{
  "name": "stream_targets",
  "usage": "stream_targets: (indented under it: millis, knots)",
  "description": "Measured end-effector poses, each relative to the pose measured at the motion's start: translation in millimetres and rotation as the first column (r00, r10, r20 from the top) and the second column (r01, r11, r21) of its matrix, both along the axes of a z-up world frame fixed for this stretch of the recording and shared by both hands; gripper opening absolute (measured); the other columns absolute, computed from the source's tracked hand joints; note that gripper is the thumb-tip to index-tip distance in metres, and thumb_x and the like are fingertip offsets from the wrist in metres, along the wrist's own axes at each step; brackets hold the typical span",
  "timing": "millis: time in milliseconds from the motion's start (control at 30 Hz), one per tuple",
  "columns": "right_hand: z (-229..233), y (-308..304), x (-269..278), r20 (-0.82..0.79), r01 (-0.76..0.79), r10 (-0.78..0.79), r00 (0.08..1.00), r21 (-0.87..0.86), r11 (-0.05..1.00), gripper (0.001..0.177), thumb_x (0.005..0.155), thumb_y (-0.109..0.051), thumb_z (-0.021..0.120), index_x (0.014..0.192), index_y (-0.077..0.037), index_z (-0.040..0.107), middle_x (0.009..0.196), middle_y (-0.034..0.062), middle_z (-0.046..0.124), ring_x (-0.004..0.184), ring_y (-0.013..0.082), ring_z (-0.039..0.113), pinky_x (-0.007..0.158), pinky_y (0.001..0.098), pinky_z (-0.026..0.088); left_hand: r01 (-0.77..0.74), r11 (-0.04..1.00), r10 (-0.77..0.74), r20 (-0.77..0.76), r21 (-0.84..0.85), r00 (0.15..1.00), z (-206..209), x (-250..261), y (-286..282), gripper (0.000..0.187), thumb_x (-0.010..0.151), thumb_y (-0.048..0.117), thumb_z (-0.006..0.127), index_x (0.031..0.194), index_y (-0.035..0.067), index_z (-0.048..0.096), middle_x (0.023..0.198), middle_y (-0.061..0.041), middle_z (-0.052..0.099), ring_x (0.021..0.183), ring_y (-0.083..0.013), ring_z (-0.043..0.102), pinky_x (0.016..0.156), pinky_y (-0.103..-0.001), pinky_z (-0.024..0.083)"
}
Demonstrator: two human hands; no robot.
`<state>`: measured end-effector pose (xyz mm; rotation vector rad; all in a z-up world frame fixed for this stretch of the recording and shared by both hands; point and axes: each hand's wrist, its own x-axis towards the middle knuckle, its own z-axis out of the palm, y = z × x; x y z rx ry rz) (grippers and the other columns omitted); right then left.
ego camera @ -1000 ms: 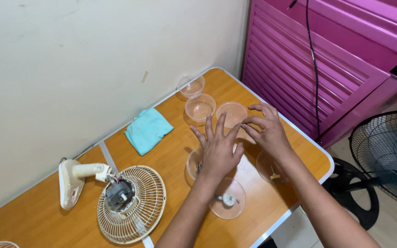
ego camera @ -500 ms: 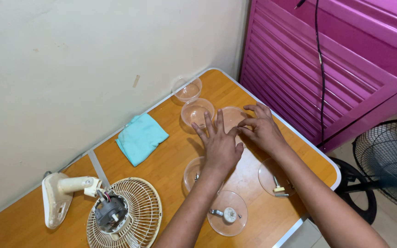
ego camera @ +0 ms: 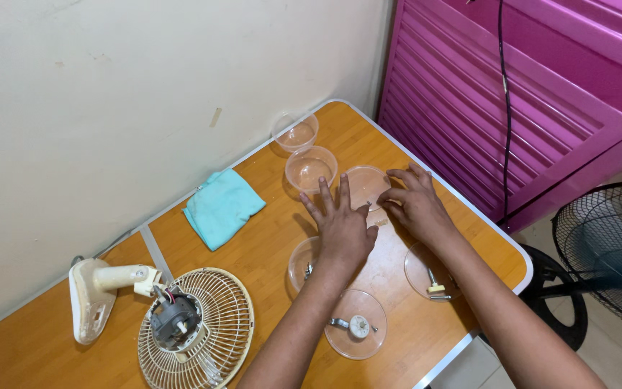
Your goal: The person disassembles a small electric fan on a wooden table. They use a screwdriver to remove screws from the fan's neck and motor housing, then place the screws and small parts into clear plastic containers. The fan blades, front grille, and base are already separated and laid out on the table.
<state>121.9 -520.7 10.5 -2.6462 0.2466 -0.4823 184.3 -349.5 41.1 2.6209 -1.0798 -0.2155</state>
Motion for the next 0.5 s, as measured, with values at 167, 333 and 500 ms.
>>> stream_targets:
  millis: [167, 333, 500]
  knots:
    - [3, 12, -20, -0.021, -0.016, 0.016, 1.0, -0.016, 1.0, 0.016, 0.079, -0.021, 0.082, 0.094, -0.017, 0.083, 0.146, 0.0068, 0.055, 0.144, 0.0441, 0.031, 0.117, 0.057, 0.032, 0.025, 1.0, -0.025, 0.004, 0.014, 1.0, 9, -20, 16, 0.046, 0.082, 0.034, 0.074, 0.123, 0.012, 0.072, 0.168, -0.022, 0.011, 0.153, -0.0529, -0.007, 0.11, -0.081, -0.015]
    - [3, 24, -42, -0.022, -0.016, 0.017, 1.0, 0.048, 0.999, 0.014, 0.078, -0.02, 0.082, 0.092, -0.018, 0.082, 0.147, 0.006, 0.054, 0.146, 0.0457, 0.03, 0.116, 0.0551, 0.033, 0.058, 0.998, -0.058, 0.04, 0.011, 0.998, 13, -49, 31, 0.039, 0.084, 0.031, 0.073, 0.114, 0.007, 0.075, 0.168, -0.022, 0.016, 0.155, -0.0524, -0.005, 0.111, -0.081, -0.012]
    - [4, 34, -65, -0.021, -0.034, 0.034, 0.999, -0.001, 0.999, 0.012, 0.077, -0.021, 0.082, 0.089, -0.019, 0.083, 0.145, 0.0063, 0.054, 0.145, 0.0461, 0.03, 0.118, 0.0618, 0.025, 0.071, 0.997, -0.07, 0.141, -0.004, 0.988, 17, -78, 38, 0.041, 0.082, 0.03, 0.074, 0.112, 0.002, 0.074, 0.165, -0.022, 0.021, 0.152, -0.0539, 0.0, 0.111, -0.082, -0.008]
